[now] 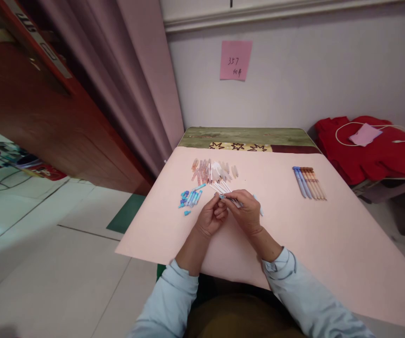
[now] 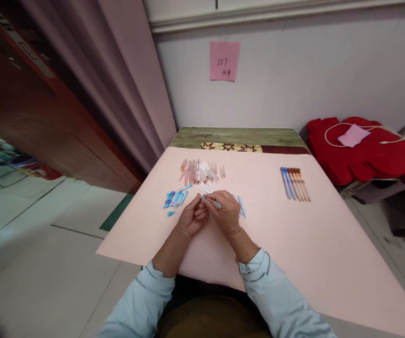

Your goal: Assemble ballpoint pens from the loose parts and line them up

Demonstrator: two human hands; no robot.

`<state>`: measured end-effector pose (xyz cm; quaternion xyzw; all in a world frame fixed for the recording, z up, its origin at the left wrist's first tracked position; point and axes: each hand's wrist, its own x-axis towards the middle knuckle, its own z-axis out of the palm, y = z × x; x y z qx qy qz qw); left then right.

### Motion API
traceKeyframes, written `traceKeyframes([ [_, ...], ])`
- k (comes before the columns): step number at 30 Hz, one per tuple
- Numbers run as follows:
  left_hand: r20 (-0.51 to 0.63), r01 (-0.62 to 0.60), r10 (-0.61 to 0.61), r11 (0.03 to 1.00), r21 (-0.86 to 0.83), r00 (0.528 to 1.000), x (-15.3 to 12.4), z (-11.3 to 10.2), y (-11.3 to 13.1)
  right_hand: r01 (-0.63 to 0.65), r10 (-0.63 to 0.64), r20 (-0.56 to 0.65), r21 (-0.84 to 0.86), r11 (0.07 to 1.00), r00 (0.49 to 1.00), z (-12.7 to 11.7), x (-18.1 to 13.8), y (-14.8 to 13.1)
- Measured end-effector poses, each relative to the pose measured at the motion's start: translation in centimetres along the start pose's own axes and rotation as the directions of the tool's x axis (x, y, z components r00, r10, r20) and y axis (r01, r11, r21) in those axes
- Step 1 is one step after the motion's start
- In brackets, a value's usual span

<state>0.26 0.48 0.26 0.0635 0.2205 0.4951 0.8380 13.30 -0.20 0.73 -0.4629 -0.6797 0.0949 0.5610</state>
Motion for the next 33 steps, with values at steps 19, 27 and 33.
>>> traceKeyframes([
  [19, -0.008, -0.15, 0.15, 0.977, -0.153, 0.989, -0.8, 0.4, 0.7, -0.179, 0.168, -0.142, -0.069, 0.981, 0.975, -1.8, 1.2, 1.5],
  [27, -0.02, -0.152, 0.151, 0.978, -0.143, 0.988, -0.7, 0.2, 0.7, -0.277, 0.273, -0.07, -0.056, 0.959, 0.96, -2.1, 1.3, 1.9],
  [33, -0.01, -0.196, 0.197, 0.962, -0.19, 0.98, -0.4, 0.0, 1.0, -0.336, 0.352, 0.064, -0.179, 0.924, 0.934, -3.5, 1.3, 1.7],
])
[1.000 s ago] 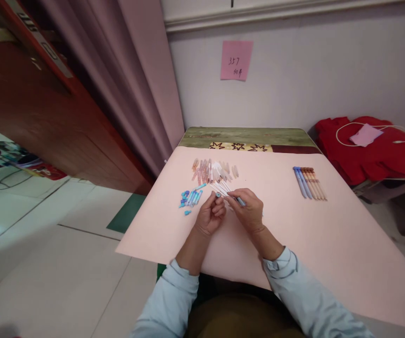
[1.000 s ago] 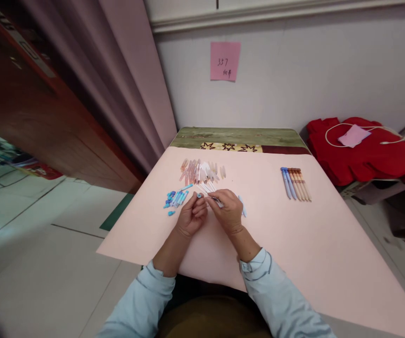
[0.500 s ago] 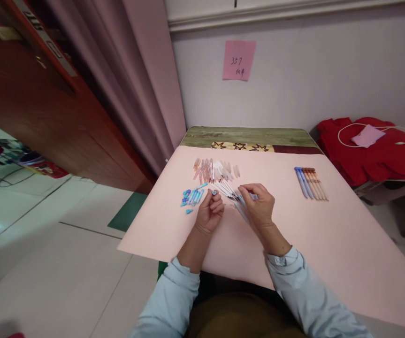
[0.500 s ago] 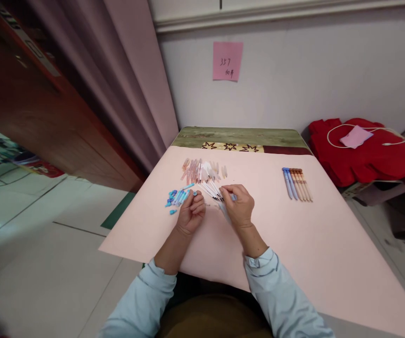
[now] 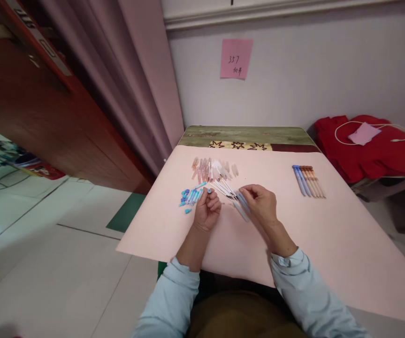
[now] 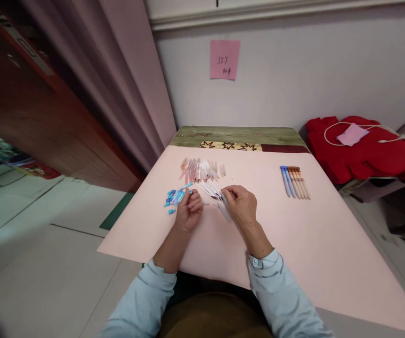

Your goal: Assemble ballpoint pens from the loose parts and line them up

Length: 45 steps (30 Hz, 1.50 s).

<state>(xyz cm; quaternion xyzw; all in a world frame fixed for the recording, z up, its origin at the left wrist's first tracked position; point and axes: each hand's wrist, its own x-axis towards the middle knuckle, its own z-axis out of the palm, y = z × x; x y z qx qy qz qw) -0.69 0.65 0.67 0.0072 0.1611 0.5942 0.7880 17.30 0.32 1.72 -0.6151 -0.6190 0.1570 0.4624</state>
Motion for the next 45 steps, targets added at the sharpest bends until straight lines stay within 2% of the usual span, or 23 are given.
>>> traceKeyframes([
  [8, 0.018, -0.051, 0.051, 0.998, 0.025, 0.999, 0.5, -0.2, -0.1, -0.088, 0.09, 0.019, -0.105, 0.991, 0.996, -2.4, -3.3, 1.3],
  [12, 0.016, -0.064, 0.063, 0.997, 0.042, 0.998, 0.4, -0.2, -0.2, 0.009, 0.009, 0.08, -0.219, 0.976, 0.997, -2.1, -5.3, 1.2],
  [16, 0.014, -0.079, 0.078, 0.996, 0.039, 0.997, 0.3, -0.3, -0.1, 0.096, -0.065, 0.114, -0.292, 0.952, 0.991, -1.6, -6.0, 0.9],
  [20, 0.028, -0.087, 0.086, 0.995, 0.039, 0.996, 0.3, -0.6, 0.0, -0.065, 0.063, -0.014, -0.234, 0.97, 0.998, -1.7, -5.4, 1.1],
  [23, 0.048, -0.085, 0.083, 0.995, 0.042, 0.995, 0.3, -0.7, 0.0, -0.195, 0.179, -0.1, -0.182, 0.964, 0.979, -2.2, -4.7, 1.9],
  [29, 0.061, -0.09, 0.087, 0.995, 0.048, 0.994, 0.2, -0.8, 0.0, -0.286, 0.26, -0.179, -0.144, 0.947, 0.949, -2.9, -3.8, 3.3],
  [38, 0.07, -0.105, 0.102, 0.994, 0.035, 0.992, 0.0, -0.8, 0.1, -0.239, 0.206, -0.171, -0.201, 0.95, 0.963, -2.6, -4.0, 3.5],
  [45, 0.037, -0.11, 0.107, 0.991, 0.075, 0.994, 0.0, -0.6, 0.0, -0.088, 0.069, -0.069, -0.317, 0.944, 0.995, -1.9, -4.5, 2.8],
])
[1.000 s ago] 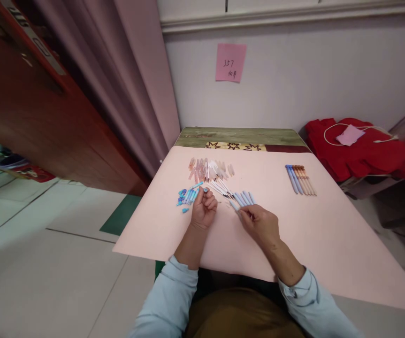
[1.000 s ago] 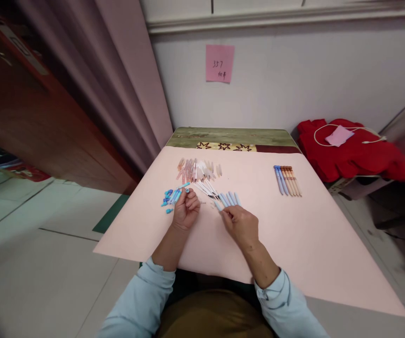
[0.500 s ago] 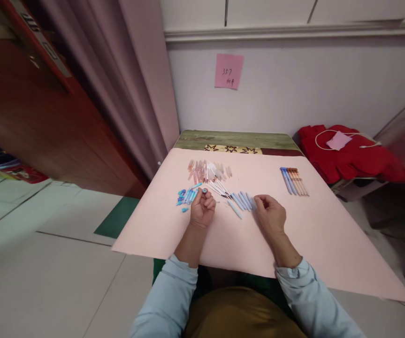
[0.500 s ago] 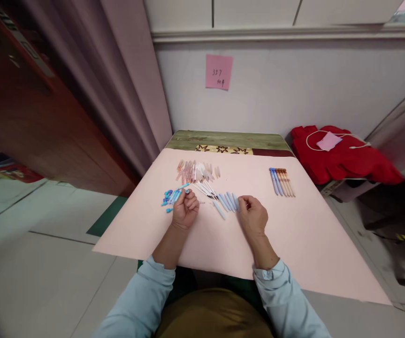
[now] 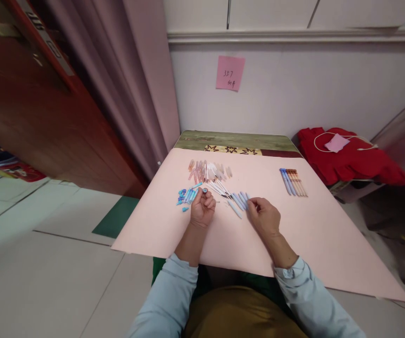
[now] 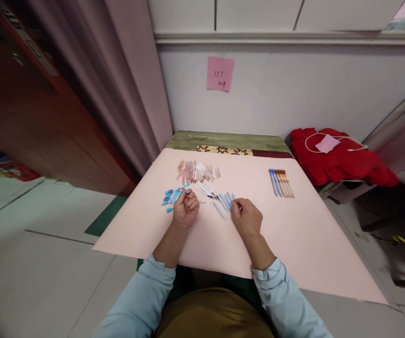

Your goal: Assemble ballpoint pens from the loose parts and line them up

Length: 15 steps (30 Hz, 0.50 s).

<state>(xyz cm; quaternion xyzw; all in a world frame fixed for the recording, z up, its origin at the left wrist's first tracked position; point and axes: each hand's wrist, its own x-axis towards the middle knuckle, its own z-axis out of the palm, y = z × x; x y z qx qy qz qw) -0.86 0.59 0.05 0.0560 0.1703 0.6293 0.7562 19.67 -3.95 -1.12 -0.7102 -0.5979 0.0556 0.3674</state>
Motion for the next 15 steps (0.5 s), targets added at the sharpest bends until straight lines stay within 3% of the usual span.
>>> traceKeyframes([
  [6, -0.026, 0.005, -0.005, 1.0, 0.019, 1.0, 0.06, 0.13, -0.09, 0.174, -0.17, 0.051, -0.08, 0.982, 0.984, 0.37, -0.56, -0.28],
  [15, 0.004, 0.01, -0.011, 1.0, 0.016, 1.0, 0.14, -0.19, -0.14, 0.195, -0.191, 0.036, -0.173, 0.966, 0.981, 0.85, -0.7, -0.28],
])
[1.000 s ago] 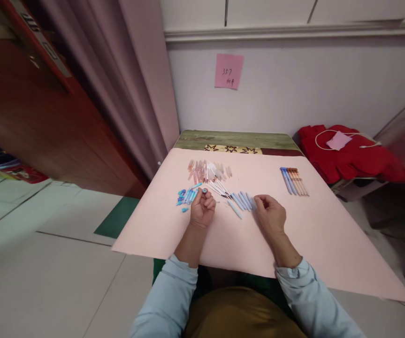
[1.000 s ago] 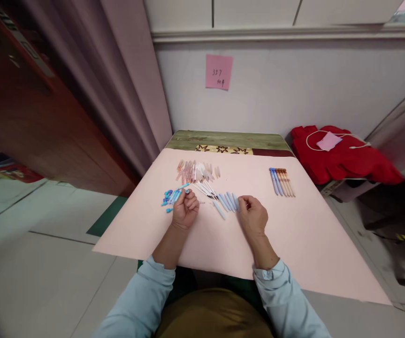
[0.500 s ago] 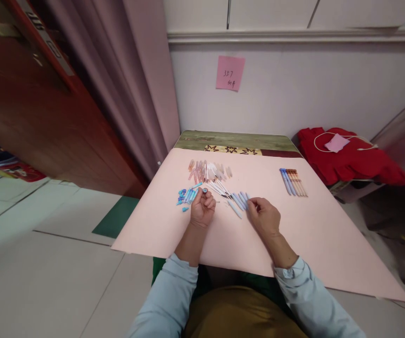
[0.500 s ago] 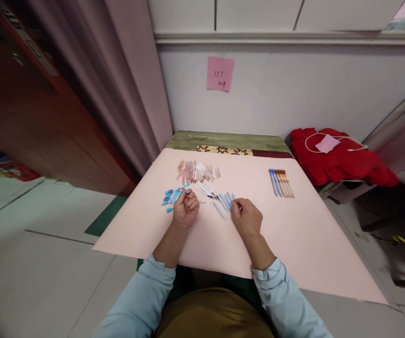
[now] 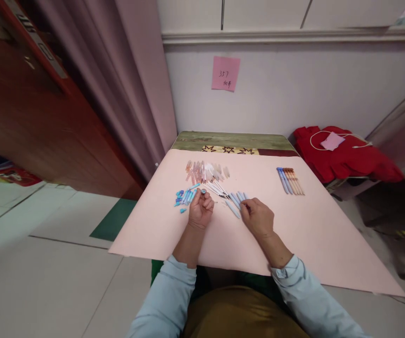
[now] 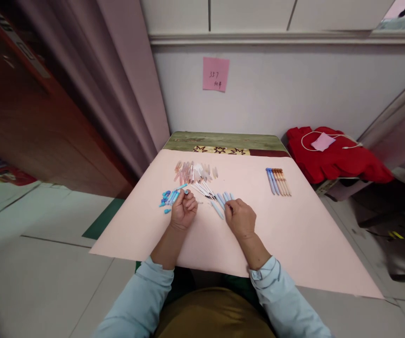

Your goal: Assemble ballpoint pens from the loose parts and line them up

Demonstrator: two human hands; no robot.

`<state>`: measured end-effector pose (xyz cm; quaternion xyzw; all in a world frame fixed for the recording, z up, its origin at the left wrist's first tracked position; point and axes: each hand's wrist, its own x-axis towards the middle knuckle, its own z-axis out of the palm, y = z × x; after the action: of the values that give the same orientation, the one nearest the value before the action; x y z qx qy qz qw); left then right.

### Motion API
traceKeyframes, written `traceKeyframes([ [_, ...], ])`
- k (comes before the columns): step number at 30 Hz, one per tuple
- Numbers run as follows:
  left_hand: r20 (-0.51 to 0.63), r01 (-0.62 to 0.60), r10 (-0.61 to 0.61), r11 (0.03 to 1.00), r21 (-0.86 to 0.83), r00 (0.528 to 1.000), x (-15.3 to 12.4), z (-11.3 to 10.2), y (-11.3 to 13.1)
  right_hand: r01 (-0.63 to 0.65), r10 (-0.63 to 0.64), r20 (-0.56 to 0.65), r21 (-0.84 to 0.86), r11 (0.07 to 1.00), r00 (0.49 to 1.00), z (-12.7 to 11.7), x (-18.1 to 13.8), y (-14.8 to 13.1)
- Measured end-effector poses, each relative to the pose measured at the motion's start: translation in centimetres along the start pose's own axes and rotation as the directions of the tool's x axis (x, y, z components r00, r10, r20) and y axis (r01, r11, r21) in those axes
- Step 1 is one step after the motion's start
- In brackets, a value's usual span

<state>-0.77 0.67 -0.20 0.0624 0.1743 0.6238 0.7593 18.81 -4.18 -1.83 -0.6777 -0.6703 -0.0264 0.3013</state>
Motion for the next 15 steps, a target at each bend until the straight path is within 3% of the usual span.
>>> traceKeyframes([
  [8, -0.025, 0.012, -0.01, 0.999, 0.045, 1.0, -0.03, 0.25, -0.09, 0.015, -0.016, -0.011, -0.042, 0.999, 1.0, -0.06, -0.09, -0.36],
  [15, -0.044, 0.036, -0.033, 0.997, 0.065, 0.998, -0.16, 0.42, -0.09, -0.045, 0.045, 0.002, -0.032, 0.998, 0.999, -0.06, -0.05, -0.35],
])
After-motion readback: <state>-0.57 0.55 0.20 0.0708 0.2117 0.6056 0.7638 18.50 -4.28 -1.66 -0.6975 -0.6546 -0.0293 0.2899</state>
